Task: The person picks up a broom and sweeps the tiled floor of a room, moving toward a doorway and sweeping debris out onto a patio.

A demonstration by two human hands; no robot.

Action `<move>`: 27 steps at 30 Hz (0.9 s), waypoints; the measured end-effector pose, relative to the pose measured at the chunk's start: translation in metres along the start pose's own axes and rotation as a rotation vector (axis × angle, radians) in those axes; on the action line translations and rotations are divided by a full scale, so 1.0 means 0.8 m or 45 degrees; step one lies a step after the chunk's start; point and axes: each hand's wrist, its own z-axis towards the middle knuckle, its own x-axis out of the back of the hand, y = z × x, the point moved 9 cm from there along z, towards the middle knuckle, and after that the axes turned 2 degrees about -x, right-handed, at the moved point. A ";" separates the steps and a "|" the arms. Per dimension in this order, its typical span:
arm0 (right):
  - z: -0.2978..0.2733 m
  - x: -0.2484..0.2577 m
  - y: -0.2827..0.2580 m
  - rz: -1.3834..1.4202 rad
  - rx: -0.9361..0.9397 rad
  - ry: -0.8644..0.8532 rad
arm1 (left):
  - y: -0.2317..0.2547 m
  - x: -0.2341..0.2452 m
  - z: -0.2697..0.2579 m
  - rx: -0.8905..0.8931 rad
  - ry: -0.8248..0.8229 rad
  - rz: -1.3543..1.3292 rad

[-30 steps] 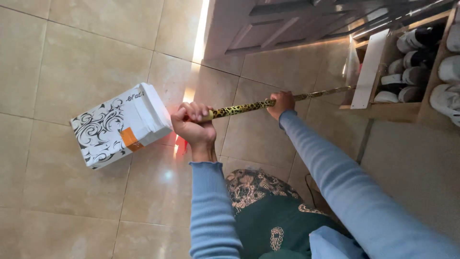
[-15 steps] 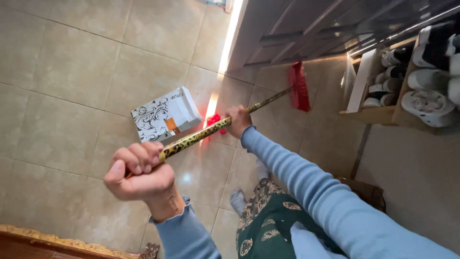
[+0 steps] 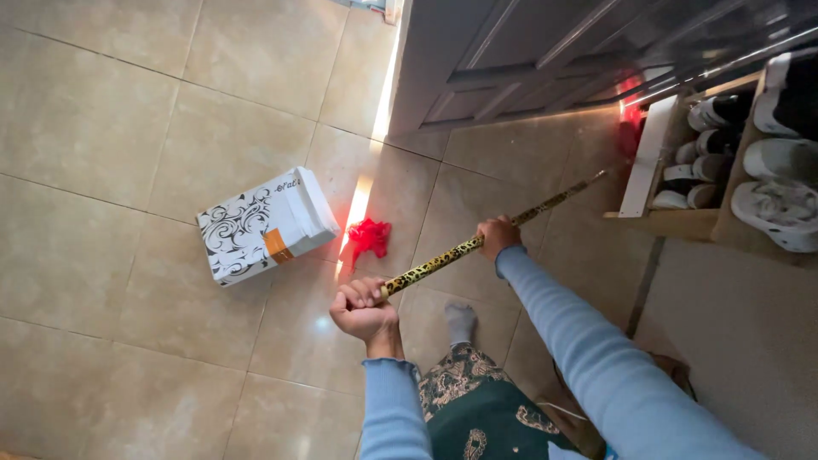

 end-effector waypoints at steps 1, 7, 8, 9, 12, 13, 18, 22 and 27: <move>0.011 -0.020 0.013 -0.004 -0.067 -0.038 | -0.023 0.027 0.013 0.023 0.077 0.024; 0.077 -0.091 0.056 0.058 -0.322 0.042 | -0.114 0.075 0.109 0.237 0.267 0.242; 0.088 -0.087 0.067 0.083 -0.344 0.103 | -0.128 0.061 0.111 0.318 0.228 0.213; 0.101 -0.081 0.071 0.067 -0.273 0.129 | -0.135 0.042 0.108 0.392 0.192 0.182; 0.098 -0.050 0.060 0.054 -0.068 0.252 | -0.110 -0.028 0.087 0.433 -0.002 0.104; 0.090 -0.031 0.049 0.074 -0.012 0.329 | -0.095 -0.056 0.079 0.415 -0.087 0.072; 0.030 0.049 -0.066 0.229 0.189 0.457 | 0.077 -0.150 0.019 -0.011 -0.261 0.101; -0.043 0.112 -0.192 0.370 0.333 0.554 | 0.232 -0.213 -0.048 -0.166 -0.322 0.165; -0.156 0.191 -0.341 0.571 0.486 0.506 | 0.414 -0.302 -0.146 -0.473 -0.482 0.336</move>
